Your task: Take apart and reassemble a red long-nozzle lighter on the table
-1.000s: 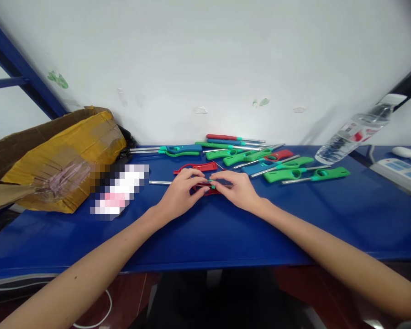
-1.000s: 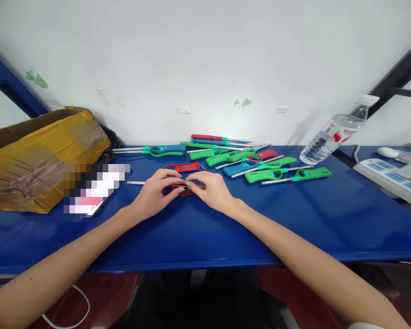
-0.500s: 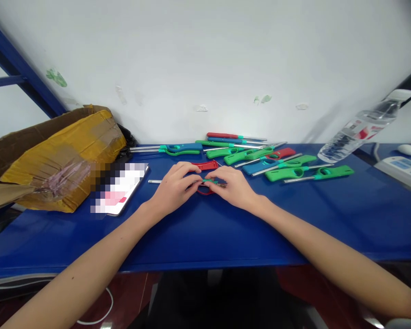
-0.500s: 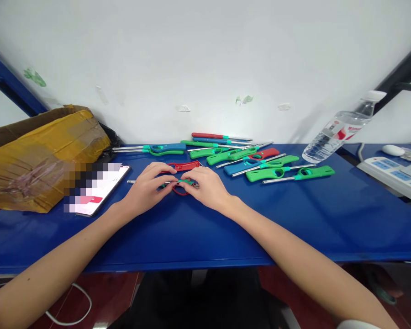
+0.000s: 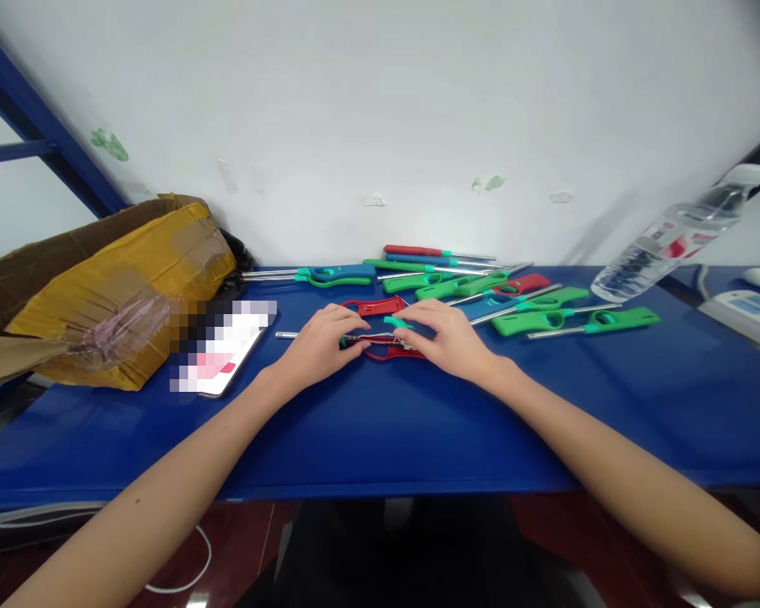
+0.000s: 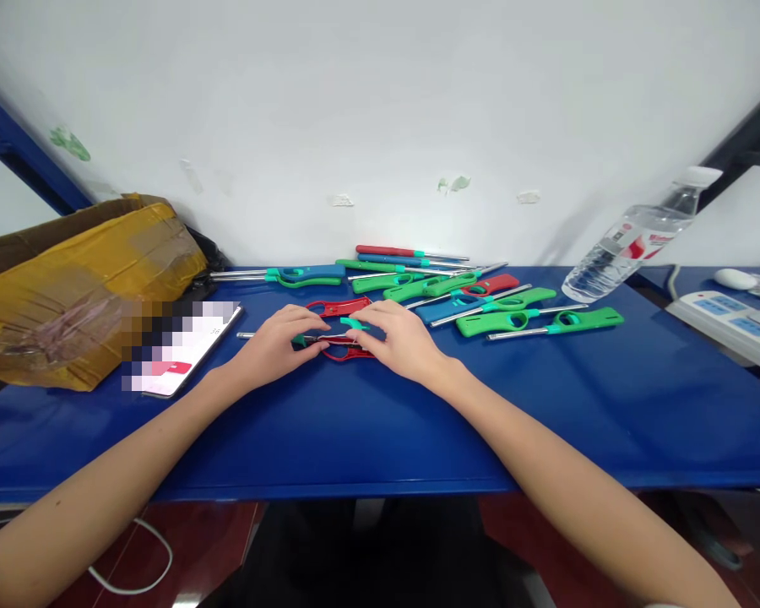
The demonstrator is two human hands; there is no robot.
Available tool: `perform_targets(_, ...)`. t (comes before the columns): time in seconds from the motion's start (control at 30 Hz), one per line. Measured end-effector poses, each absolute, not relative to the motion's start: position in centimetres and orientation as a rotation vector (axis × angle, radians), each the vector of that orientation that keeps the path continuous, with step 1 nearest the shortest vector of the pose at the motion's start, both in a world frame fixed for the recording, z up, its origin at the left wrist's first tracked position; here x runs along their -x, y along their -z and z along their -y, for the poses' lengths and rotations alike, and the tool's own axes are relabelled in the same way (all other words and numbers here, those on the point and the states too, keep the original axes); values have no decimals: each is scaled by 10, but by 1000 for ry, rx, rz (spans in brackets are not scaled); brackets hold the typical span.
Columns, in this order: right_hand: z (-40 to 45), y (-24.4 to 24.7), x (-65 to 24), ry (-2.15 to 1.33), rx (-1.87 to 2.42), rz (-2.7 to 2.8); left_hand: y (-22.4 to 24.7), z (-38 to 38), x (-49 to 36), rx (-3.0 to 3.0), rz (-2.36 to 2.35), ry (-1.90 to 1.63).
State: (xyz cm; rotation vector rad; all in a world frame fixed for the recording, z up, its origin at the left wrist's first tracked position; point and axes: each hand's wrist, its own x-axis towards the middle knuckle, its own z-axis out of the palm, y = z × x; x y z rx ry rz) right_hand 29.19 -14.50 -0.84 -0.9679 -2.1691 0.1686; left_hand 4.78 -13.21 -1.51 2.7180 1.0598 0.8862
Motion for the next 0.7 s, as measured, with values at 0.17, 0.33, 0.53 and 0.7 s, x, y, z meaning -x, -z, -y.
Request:
perform_targets(0.17, 149, 8, -291, -93, 938, 2193, 21, 126, -49, -2544, -1144, -819)
perform_targets(0.33, 157, 11, -283, -54, 888, 2277, 25, 126, -52, -2501, -1144, -842)
perform_targets(0.53, 160, 17, -277, 146, 825, 2361, 26, 128, -55, -2487, -1168, -859)
perform_targets(0.7, 160, 19, -276, 227, 735, 2410, 26, 128, -58, -2492, -1180, -861)
